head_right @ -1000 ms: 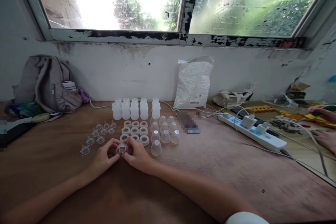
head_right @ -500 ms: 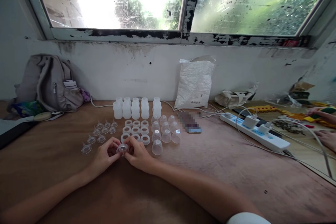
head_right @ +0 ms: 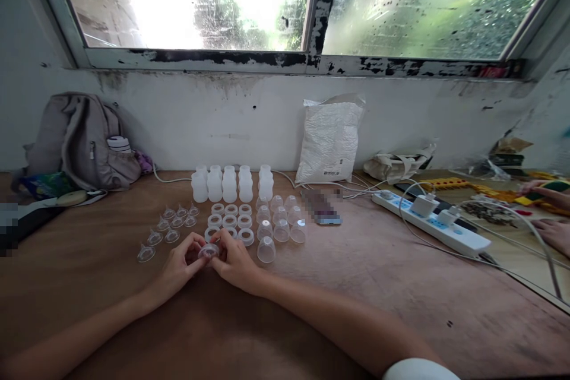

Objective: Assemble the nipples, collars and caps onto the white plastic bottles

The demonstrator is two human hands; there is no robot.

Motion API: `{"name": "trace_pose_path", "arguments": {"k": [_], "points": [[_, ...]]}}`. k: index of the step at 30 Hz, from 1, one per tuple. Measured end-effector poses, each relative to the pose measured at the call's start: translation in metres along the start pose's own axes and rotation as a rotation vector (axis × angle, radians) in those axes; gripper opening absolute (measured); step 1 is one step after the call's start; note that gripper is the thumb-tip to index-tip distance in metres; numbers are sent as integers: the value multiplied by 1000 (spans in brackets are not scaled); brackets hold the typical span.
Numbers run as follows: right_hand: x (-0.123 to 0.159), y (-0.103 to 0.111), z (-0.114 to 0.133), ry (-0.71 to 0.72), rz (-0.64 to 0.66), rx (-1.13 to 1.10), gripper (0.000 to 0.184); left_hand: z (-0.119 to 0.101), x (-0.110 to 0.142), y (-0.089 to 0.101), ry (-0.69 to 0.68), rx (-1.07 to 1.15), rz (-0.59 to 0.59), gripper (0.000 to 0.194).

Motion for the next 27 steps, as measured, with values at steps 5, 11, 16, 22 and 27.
{"name": "trace_pose_path", "arguments": {"k": [5,11,16,22,27], "points": [[-1,0,-1,-21,-17,-59,16,0,-1,3,-34,22,-9,17],[-1,2,1,-20,-28,8,2,-5,2,3,-42,-31,-32,12],[0,2,3,12,-21,44,7,-9,3,-2,-56,-48,-20,5],[0,3,5,1,-23,26,8,-8,4,0,-66,-44,-24,7],[2,-1,12,107,5,134,15,-11,5,0,-103,-83,-38,6]]}}
Point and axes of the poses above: each hand's wrist, its own x-axis away from the middle knuckle, its own y-axis out of the back of the hand, z = x × y, the point moved 10 cm from there along -x, towards the middle knuckle, and after that the axes turned 11 degrees about y, right-handed, at the moved point
